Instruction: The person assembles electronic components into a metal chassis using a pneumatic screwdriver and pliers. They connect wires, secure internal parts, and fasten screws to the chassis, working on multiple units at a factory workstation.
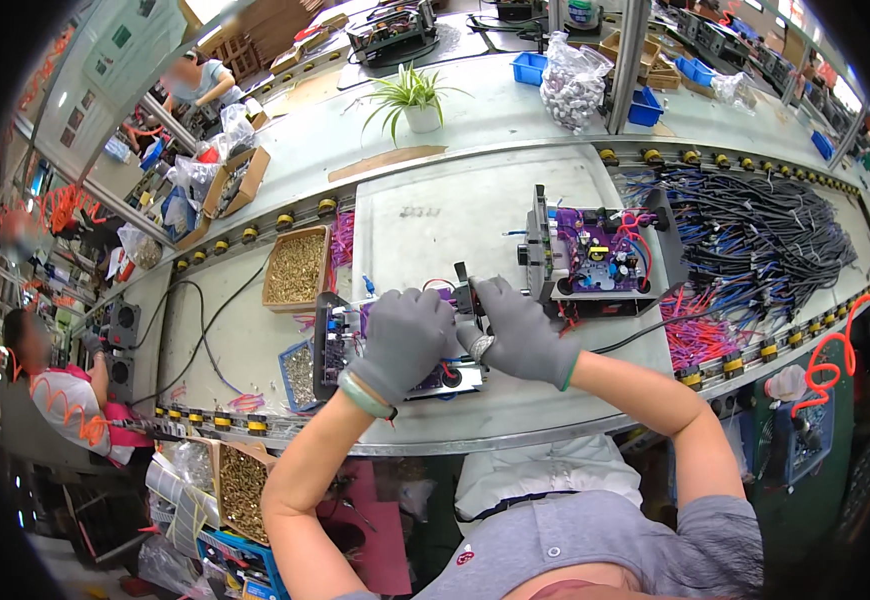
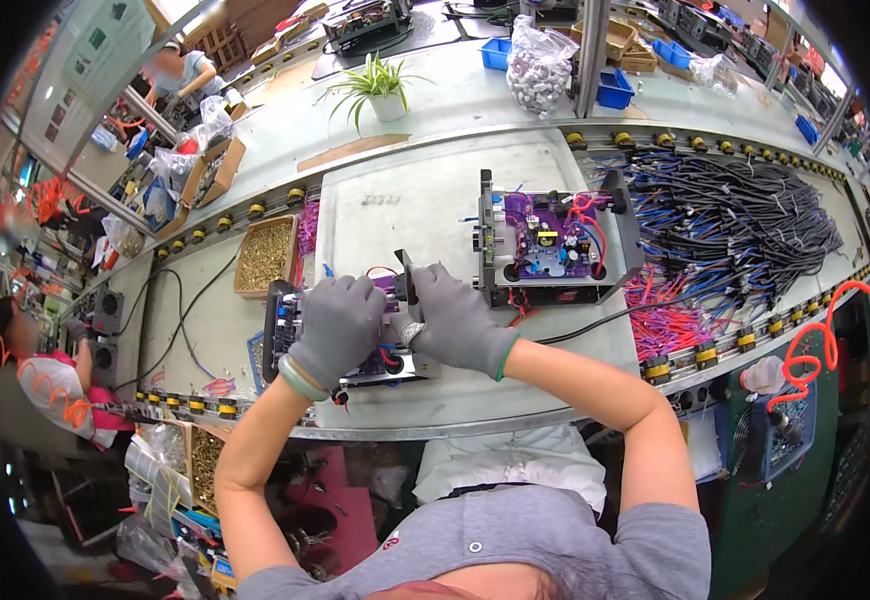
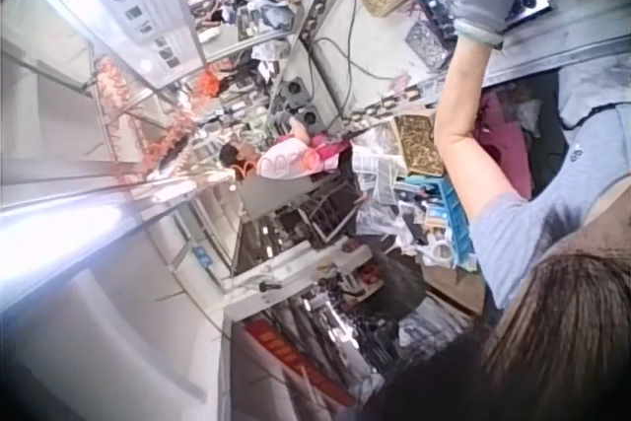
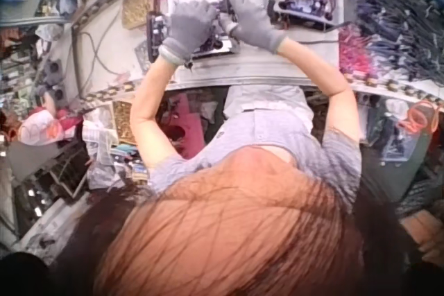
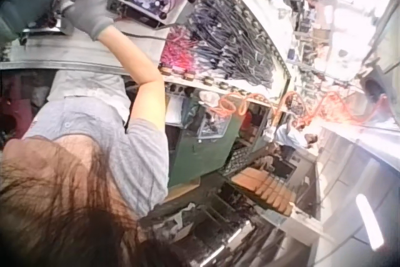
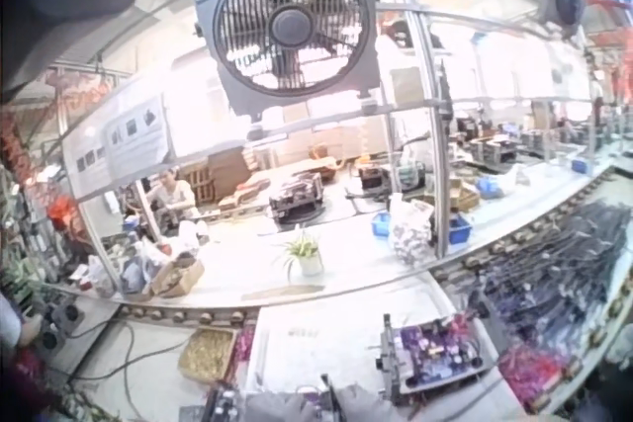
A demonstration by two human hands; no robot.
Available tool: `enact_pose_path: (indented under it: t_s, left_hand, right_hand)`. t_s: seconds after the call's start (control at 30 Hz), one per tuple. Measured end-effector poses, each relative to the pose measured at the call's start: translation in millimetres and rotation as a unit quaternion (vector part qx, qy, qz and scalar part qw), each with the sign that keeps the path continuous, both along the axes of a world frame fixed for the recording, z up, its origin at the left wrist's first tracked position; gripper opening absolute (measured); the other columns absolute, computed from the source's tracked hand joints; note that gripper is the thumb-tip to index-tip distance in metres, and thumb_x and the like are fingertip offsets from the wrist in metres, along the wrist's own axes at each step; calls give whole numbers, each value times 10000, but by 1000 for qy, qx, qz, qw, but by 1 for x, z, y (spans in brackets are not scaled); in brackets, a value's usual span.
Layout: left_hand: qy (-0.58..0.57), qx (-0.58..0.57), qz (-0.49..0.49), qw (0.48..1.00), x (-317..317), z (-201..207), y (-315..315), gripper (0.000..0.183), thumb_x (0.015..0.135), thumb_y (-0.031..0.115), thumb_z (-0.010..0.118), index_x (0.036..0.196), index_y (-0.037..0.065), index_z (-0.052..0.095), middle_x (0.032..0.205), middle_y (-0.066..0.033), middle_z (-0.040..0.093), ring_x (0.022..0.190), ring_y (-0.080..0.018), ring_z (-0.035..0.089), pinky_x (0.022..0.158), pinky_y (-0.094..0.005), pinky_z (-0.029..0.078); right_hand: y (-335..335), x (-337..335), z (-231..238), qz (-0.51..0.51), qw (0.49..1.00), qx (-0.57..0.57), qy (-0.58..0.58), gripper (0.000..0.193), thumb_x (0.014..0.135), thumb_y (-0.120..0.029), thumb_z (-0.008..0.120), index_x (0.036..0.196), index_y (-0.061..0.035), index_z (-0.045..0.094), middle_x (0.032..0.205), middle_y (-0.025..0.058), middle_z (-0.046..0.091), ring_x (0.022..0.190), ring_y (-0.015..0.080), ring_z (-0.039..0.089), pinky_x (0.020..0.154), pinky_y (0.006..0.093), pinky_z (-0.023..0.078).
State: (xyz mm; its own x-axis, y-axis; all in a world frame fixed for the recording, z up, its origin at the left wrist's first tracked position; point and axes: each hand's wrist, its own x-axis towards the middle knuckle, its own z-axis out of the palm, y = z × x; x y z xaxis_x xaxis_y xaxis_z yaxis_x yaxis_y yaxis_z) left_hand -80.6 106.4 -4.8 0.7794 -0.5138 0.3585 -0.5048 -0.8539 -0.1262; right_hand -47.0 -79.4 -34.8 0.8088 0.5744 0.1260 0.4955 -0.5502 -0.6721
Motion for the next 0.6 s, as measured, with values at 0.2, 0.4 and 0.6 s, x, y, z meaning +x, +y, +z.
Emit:
enact_pose_path:
  t_s: [0.2,0.4,0.6]
  left_hand:
    - [-16,-40,-16,999,5,-2,-8,173,694,129,659,825,71,563,740,-93,540,677,-270,567,597,-410,448]
    - [-54,-169,25,984,-7,-23,7,132,750,74,668,871,34,632,757,-141,558,665,-323,561,584,-402,442]
    - [73,-328,114,935,-17,-21,-3,105,758,46,667,817,10,589,732,-82,542,632,-212,523,601,-342,433]
  right_hand:
    - [-6,-4,9,-18,998,53,10,524,856,-327,606,1203,35,452,1026,261,564,937,414,609,798,488,506]
    - [-30,0,-5,71,986,145,49,462,882,-373,591,1209,-51,541,1034,205,612,950,396,611,836,457,488]
    - [-170,-6,-3,-17,934,356,-27,131,861,-81,688,984,-35,688,916,91,715,852,170,688,767,301,540]
